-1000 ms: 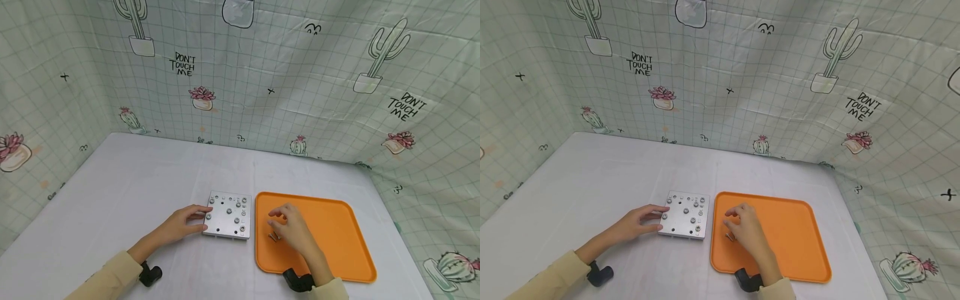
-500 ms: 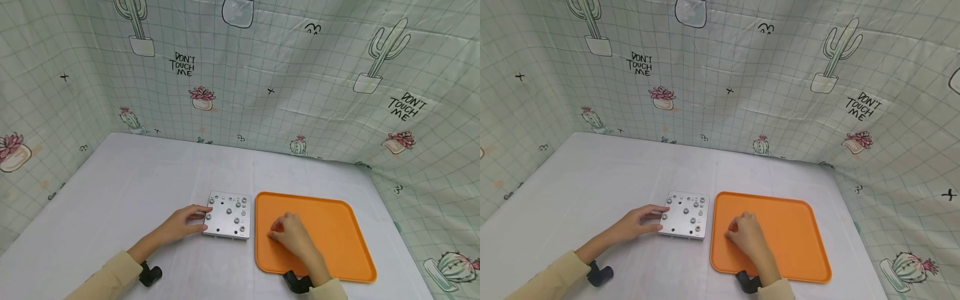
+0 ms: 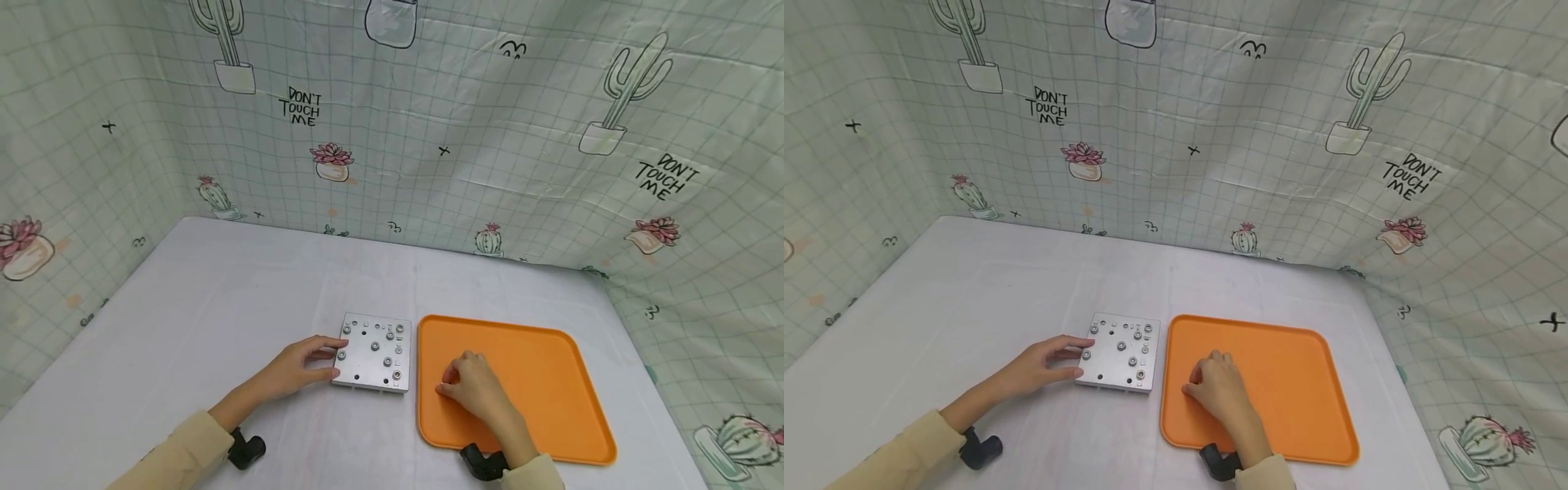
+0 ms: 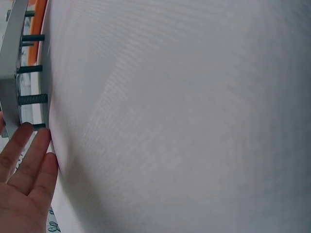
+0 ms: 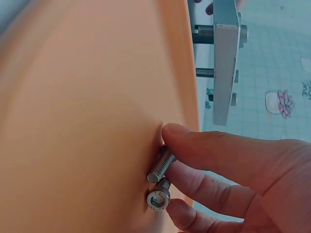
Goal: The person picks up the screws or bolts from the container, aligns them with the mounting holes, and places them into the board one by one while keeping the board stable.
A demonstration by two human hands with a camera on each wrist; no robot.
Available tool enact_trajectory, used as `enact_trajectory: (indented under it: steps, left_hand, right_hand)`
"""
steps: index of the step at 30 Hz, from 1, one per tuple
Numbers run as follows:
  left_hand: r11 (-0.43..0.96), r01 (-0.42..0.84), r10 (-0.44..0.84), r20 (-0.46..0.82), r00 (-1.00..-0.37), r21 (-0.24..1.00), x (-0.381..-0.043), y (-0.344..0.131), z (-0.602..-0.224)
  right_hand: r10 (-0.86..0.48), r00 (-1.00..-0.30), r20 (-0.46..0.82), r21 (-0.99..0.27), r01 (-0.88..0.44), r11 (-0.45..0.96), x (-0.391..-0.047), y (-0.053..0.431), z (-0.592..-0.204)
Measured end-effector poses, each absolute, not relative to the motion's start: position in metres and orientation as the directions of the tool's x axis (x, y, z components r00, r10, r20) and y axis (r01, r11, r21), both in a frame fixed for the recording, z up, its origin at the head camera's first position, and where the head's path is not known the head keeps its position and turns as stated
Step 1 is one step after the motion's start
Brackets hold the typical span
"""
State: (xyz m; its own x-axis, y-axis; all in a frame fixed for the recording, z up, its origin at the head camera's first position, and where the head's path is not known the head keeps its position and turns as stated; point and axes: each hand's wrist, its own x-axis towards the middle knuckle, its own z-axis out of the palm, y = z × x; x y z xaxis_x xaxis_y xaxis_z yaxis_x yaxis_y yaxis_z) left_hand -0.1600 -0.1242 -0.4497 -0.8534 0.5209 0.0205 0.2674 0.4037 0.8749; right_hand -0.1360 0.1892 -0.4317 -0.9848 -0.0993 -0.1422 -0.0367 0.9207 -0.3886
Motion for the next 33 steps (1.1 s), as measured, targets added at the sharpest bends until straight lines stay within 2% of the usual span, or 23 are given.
enact_trajectory:
  steps: [20, 33]
  left_hand:
    - [0.415, 0.26, 0.519, 0.008, -0.854, 0.872, -0.161, -0.124, -0.449]
    - [0.416, 0.262, 0.517, 0.01, -0.856, 0.871, -0.161, -0.124, -0.449]
  right_hand:
    - [-0.089, -0.987, -0.134, -0.395, -0.03, 0.918, -0.136, 0.19, -0.429]
    - [-0.084, -0.991, -0.102, -0.437, -0.031, 0.899, -0.135, 0.187, -0.413]
